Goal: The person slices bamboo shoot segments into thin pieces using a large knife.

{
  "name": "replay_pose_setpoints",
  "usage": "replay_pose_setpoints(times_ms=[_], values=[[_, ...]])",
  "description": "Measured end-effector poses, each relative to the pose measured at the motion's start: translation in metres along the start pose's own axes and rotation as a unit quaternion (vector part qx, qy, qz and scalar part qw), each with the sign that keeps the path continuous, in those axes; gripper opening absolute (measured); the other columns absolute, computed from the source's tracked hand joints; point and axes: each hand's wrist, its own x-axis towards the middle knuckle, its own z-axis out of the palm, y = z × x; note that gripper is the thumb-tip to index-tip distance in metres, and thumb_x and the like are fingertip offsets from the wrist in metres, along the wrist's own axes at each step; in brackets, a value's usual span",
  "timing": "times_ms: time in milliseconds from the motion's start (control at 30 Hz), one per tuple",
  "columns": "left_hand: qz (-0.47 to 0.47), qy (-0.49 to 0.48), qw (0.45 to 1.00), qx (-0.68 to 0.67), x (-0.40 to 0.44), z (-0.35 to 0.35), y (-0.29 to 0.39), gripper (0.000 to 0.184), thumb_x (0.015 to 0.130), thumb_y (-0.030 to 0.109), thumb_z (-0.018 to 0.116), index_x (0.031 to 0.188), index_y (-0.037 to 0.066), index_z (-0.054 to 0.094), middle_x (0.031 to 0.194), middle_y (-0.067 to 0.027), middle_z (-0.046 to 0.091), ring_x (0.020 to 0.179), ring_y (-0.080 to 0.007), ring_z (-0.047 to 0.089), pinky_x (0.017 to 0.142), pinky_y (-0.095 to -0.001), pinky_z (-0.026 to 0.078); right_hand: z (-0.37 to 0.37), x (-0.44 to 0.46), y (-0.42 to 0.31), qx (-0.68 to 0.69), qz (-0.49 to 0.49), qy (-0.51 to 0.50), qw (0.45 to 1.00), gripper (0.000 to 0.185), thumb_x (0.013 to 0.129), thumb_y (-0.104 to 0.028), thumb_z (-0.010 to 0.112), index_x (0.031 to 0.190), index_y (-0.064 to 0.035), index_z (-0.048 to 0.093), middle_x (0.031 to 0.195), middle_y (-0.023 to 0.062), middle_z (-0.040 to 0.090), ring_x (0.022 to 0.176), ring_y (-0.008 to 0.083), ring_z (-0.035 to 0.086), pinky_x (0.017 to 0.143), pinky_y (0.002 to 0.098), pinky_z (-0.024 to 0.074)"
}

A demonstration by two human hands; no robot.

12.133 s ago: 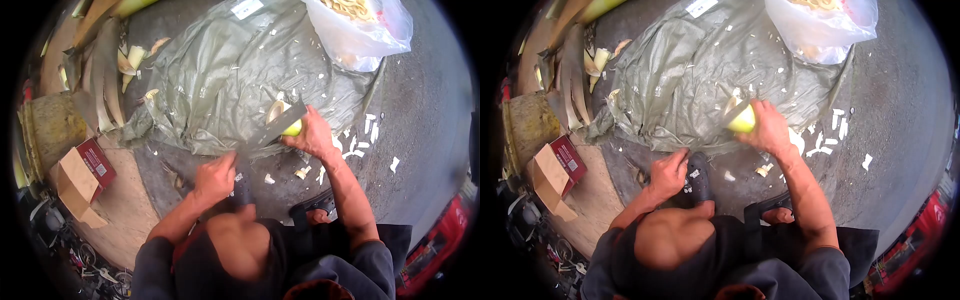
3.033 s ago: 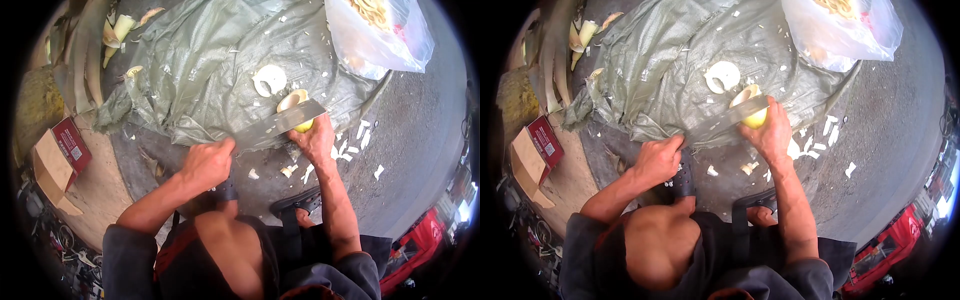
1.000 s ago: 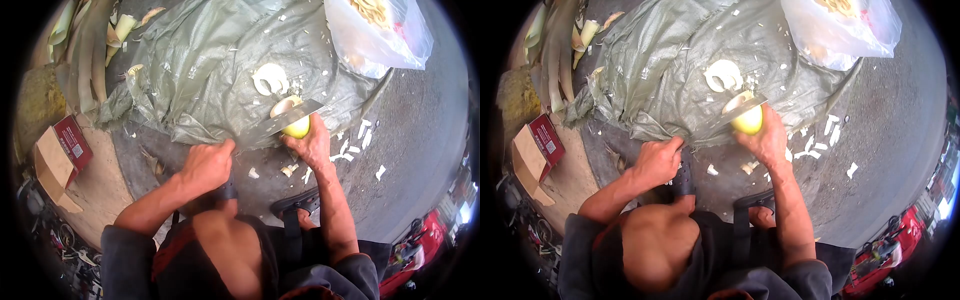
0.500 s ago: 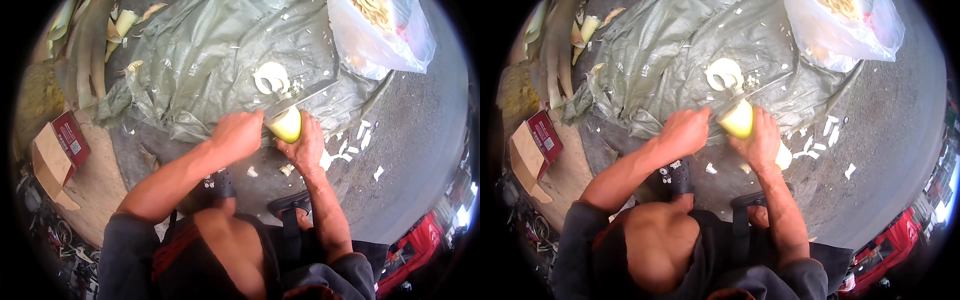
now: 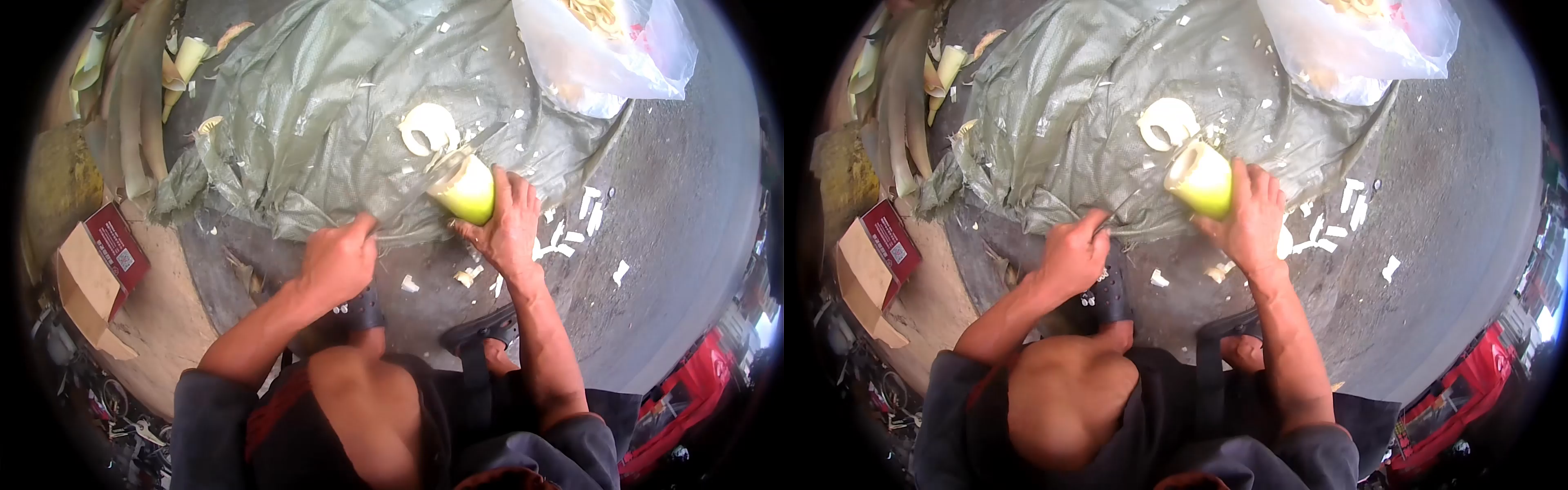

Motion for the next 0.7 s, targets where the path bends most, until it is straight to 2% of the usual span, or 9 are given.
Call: replay_pose_setpoints(times_ms=[33, 67, 167, 200, 400, 700], values=[[0.014, -0.002, 1.000, 0.010, -0.008, -0.003, -0.003, 0.019, 0.088, 0.005, 0.063, 0.106, 0.000, 0.065, 0.065, -0.0210, 0.064, 0.062, -0.0421, 0.066, 0.060, -0.0505, 0.051, 0.003, -0.001, 0.002, 0.011, 0.010, -0.008, 1.000, 0.091, 0.061, -0.027, 0.091, 0.139, -0.0027, 0.050, 0.127, 0.0182, 0.056, 0.117, 0.0393, 0.051, 0.102, 0.0488, 0.0404], [0.029, 0.002, 0.999, 0.023, -0.012, -0.005, -0.009, 0.020, 0.087, 0.004, 0.063, 0.106, 0.001, 0.064, 0.066, -0.0202, 0.064, 0.062, -0.0411, 0.066, 0.059, -0.0499, 0.051, 0.007, 0.001, 0.006, 0.012, 0.000, 0.008, 1.000, 0.088, 0.062, -0.030, 0.088, 0.137, -0.0022, 0.050, 0.121, 0.0184, 0.058, 0.113, 0.0397, 0.056, 0.097, 0.0490, 0.0456], [0.044, -0.022, 0.997, 0.059, -0.025, -0.013, -0.013, 0.022, 0.084, 0.003, 0.064, 0.106, 0.002, 0.064, 0.073, -0.0185, 0.067, 0.065, -0.0393, 0.067, 0.060, -0.0493, 0.052, 0.000, 0.008, 0.011, 0.114, 0.062, -0.081, 0.988, 0.085, 0.064, -0.030, 0.086, 0.136, -0.0023, 0.051, 0.115, 0.0189, 0.061, 0.104, 0.0401, 0.062, 0.089, 0.0484, 0.0513], [0.049, -0.029, 0.996, 0.073, -0.023, -0.014, -0.013, 0.023, 0.083, 0.002, 0.064, 0.106, 0.002, 0.063, 0.075, -0.0181, 0.069, 0.066, -0.0389, 0.068, 0.060, -0.0493, 0.053, 0.001, 0.010, 0.016, 0.119, 0.011, -0.038, 0.992, 0.083, 0.065, -0.031, 0.085, 0.135, -0.0027, 0.051, 0.110, 0.0195, 0.062, 0.099, 0.0400, 0.065, 0.084, 0.0477, 0.0542], [0.057, -0.063, 0.993, 0.087, -0.021, -0.006, -0.016, 0.024, 0.080, 0.002, 0.065, 0.103, 0.002, 0.060, 0.083, -0.0154, 0.070, 0.071, -0.0377, 0.069, 0.061, -0.0495, 0.054, 0.000, 0.019, 0.033, 0.148, -0.010, -0.099, 0.984, 0.081, 0.065, -0.035, 0.084, 0.133, -0.0032, 0.054, 0.111, 0.0172, 0.064, 0.102, 0.0378, 0.066, 0.086, 0.0458, 0.0547], [0.058, -0.053, 0.995, 0.054, 0.005, 0.021, 0.006, 0.020, 0.080, 0.003, 0.065, 0.098, 0.003, 0.057, 0.080, -0.0164, 0.069, 0.067, -0.0383, 0.068, 0.058, -0.0499, 0.053, 0.001, 0.016, 0.030, 0.137, -0.009, -0.127, 0.982, 0.075, 0.064, -0.035, 0.085, 0.129, -0.0076, 0.059, 0.112, 0.0169, 0.065, 0.105, 0.0380, 0.065, 0.088, 0.0457, 0.0546]])
